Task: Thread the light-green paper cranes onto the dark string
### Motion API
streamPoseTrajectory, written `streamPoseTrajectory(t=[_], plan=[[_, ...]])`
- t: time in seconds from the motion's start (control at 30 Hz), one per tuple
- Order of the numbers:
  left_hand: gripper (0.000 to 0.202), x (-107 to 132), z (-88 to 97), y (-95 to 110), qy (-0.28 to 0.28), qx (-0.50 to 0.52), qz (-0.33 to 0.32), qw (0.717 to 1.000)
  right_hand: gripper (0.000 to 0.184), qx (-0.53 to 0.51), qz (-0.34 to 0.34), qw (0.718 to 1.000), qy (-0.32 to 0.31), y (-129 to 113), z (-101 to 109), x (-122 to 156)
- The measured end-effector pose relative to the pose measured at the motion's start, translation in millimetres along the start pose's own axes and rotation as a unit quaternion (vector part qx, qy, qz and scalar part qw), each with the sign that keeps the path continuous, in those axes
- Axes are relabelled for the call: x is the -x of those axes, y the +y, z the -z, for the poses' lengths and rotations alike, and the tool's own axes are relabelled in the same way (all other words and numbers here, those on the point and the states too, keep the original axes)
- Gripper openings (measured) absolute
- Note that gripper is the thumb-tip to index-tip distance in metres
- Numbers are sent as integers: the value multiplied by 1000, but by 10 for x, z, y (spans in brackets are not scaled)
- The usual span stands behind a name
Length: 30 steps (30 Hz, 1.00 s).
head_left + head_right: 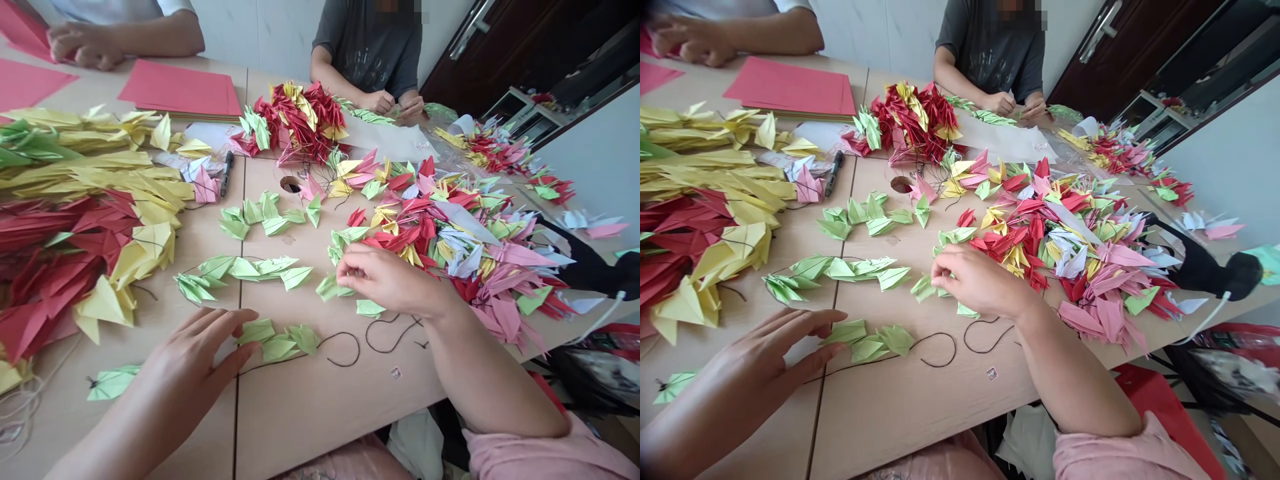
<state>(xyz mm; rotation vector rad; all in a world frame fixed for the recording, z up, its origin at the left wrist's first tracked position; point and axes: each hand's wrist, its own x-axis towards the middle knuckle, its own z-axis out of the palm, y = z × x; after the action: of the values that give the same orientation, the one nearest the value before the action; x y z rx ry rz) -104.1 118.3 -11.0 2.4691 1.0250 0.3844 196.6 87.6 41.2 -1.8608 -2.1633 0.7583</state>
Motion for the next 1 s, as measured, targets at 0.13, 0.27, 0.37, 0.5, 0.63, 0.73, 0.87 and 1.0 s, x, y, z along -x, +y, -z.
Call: streamPoseTrajectory(t=[0.13, 0.27, 0.37, 0.5, 0.63, 0.73, 0.87, 1.0], plan=[[29, 3, -16, 3, 3, -1, -9, 1000, 11, 1, 28, 999, -41, -84, 46, 114], [28, 0, -21, 12, 4, -4, -7, 1000, 14, 98, -79, 988, 91, -40, -90, -22], [28, 2, -12, 21, 4, -7, -10, 1000, 10, 114, -99, 982, 114, 26, -158, -137], [26, 11, 1, 36, -1, -1, -10, 1000, 16, 83, -89, 983, 137, 60, -114, -137], [25, 19, -11, 39, 2, 7, -12, 1000, 14, 27, -58, 990, 124, 74, -27, -28], [26, 22, -30, 24, 0, 8, -15, 1000, 15, -6, -41, 995, 93, 106, -12, 19], [27, 19, -52, -6, -8, 11, -13, 1000, 15, -18, -59, 984, 169, 191, -27, -40], [28, 28, -82, 0, -5, 24, -1, 1000, 31, 11, -91, 968, 234, 303, -49, -185]])
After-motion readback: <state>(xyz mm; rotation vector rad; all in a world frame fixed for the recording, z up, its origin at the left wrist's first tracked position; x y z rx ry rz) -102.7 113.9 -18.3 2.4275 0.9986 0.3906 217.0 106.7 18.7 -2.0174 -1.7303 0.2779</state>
